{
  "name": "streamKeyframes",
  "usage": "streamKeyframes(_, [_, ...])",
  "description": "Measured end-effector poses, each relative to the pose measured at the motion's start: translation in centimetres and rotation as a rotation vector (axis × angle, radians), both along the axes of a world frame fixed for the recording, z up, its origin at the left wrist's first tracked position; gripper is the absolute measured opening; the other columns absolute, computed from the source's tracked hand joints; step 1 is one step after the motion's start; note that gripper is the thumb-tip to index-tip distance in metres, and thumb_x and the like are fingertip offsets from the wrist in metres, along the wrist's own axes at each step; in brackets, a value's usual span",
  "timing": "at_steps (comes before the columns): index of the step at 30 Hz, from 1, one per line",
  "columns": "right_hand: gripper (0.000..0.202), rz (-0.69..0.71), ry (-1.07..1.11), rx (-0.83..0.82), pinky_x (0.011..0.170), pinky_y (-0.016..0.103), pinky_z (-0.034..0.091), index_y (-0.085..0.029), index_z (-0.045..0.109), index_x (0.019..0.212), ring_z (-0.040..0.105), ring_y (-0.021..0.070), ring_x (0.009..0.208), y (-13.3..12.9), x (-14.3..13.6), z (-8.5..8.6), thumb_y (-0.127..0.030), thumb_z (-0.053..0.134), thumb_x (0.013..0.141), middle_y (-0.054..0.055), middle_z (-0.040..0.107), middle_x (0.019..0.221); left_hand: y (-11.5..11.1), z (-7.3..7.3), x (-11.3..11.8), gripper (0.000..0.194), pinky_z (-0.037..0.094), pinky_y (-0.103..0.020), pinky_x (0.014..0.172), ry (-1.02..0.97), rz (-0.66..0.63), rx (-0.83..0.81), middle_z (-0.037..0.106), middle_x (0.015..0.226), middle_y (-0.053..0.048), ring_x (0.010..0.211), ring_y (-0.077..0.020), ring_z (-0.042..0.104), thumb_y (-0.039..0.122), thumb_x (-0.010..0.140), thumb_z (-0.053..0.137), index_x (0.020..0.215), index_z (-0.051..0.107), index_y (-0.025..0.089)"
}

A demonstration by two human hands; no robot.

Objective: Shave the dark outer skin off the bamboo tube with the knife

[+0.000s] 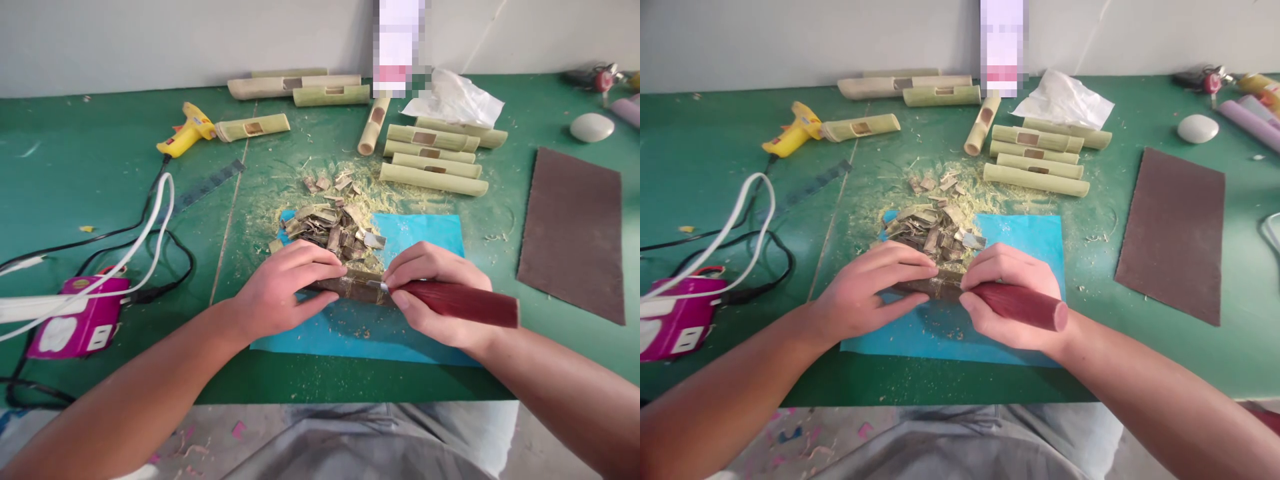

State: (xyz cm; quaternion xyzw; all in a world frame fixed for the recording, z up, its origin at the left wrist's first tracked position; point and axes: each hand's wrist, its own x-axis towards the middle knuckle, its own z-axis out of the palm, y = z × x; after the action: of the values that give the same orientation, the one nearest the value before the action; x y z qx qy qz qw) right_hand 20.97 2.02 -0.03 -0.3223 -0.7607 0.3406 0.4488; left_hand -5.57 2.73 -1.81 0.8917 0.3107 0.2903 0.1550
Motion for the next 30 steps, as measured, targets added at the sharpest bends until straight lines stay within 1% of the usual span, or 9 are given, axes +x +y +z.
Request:
streamKeyframes(7, [0.011, 0.066, -0.016, -0.043, 0.078, 0.029, 0.062, -0.025, 0.072, 0.092, 0.075, 0.0146, 0.081, 0.57, -0.24, -0.11, -0.016, 0.075, 0.086, 0.001, 0.077, 0.088, -0.07, -0.05, 0.03, 0.019, 0.059, -0.035, 0.090, -0.011, 0.005, -0.021, 0.077, 0.108, -0.010, 0.099, -0.0216, 0.073, 0.021, 0.094, 0.071, 0.113, 0.072, 0.018])
streamKeyframes(12, [0.016, -0.019, -0.044, -0.023, 0.062, 0.031, 0.057, -0.027, 0.065, 0.079, 0.068, 0.0156, 0.066, 0.24, -0.14, 0.33, -0.011, 0.066, 0.081, -0.001, 0.072, 0.074, -0.02, -0.10, -0.04, 0.020, 0.059, -0.035, 0.090, -0.004, -0.003, -0.021, 0.077, 0.109, -0.010, 0.100, -0.0217, 0.073, 0.021, 0.094, 0.072, 0.114, 0.071, 0.017])
streamKeyframes(15, [0.018, -0.090, 0.015, 0.001, 0.056, 0.033, 0.054, -0.028, 0.061, 0.075, 0.066, 0.0170, 0.061, 0.01, 0.00, 0.22, -0.011, 0.062, 0.082, -0.001, 0.068, 0.068, 0.02, -0.08, 0.01, 0.019, 0.059, -0.036, 0.089, -0.008, 0.000, -0.030, 0.077, 0.108, -0.010, 0.099, -0.0215, 0.073, 0.021, 0.095, 0.071, 0.114, 0.071, 0.018])
streamKeyframes(17, [0.015, -0.077, 0.034, 0.001, 0.060, 0.034, 0.057, -0.028, 0.065, 0.080, 0.068, 0.0176, 0.066, 0.06, -0.04, 0.01, -0.013, 0.064, 0.085, 0.000, 0.071, 0.073, 0.02, -0.03, 0.04, 0.018, 0.060, -0.036, 0.090, -0.002, 0.003, -0.029, 0.077, 0.108, -0.010, 0.100, -0.0215, 0.073, 0.021, 0.095, 0.070, 0.113, 0.071, 0.018])
streamKeyframes(20, [0.010, 0.020, 0.008, -0.010, 0.071, 0.034, 0.061, -0.027, 0.069, 0.090, 0.073, 0.0180, 0.077, 0.32, -0.23, -0.18, -0.019, 0.071, 0.086, 0.002, 0.075, 0.085, -0.01, 0.07, 0.01, 0.018, 0.060, -0.036, 0.089, 0.006, 0.000, -0.010, 0.077, 0.107, -0.011, 0.100, -0.0215, 0.073, 0.021, 0.096, 0.070, 0.113, 0.070, 0.018])
streamKeyframes(22, [0.010, 0.053, -0.016, -0.022, 0.071, 0.032, 0.061, -0.027, 0.070, 0.090, 0.072, 0.0168, 0.076, 0.45, -0.32, -0.08, -0.018, 0.071, 0.086, 0.002, 0.075, 0.085, -0.03, 0.12, -0.05, 0.018, 0.059, -0.035, 0.089, 0.005, -0.004, -0.004, 0.077, 0.107, -0.011, 0.099, -0.0215, 0.072, 0.021, 0.095, 0.070, 0.113, 0.070, 0.017])
streamKeyframes(24, [0.011, 0.031, -0.041, -0.020, 0.066, 0.031, 0.059, -0.026, 0.068, 0.086, 0.070, 0.0155, 0.070, 0.44, -0.30, 0.15, -0.014, 0.068, 0.084, 0.001, 0.073, 0.080, -0.03, 0.10, -0.08, 0.018, 0.059, -0.035, 0.090, 0.001, -0.007, -0.004, 0.077, 0.107, -0.011, 0.099, -0.0216, 0.072, 0.021, 0.095, 0.071, 0.113, 0.070, 0.016])
streamKeyframes(27, [0.016, -0.053, -0.037, 0.009, 0.057, 0.030, 0.054, -0.026, 0.063, 0.078, 0.065, 0.0144, 0.061, 0.17, -0.16, 0.42, -0.010, 0.062, 0.081, -0.001, 0.068, 0.069, 0.05, -0.05, -0.04, 0.018, 0.058, -0.035, 0.089, 0.003, -0.015, -0.005, 0.076, 0.107, -0.011, 0.099, -0.0215, 0.072, 0.021, 0.095, 0.071, 0.113, 0.070, 0.015])
streamKeyframes(30, [0.017, -0.099, 0.003, 0.024, 0.056, 0.030, 0.053, -0.026, 0.063, 0.078, 0.065, 0.0147, 0.061, -0.14, -0.11, 0.35, -0.010, 0.061, 0.082, -0.001, 0.067, 0.068, 0.17, -0.06, -0.12, 0.019, 0.058, -0.035, 0.089, 0.019, -0.029, 0.019, 0.076, 0.108, -0.011, 0.100, -0.0215, 0.072, 0.021, 0.096, 0.070, 0.114, 0.069, 0.015])
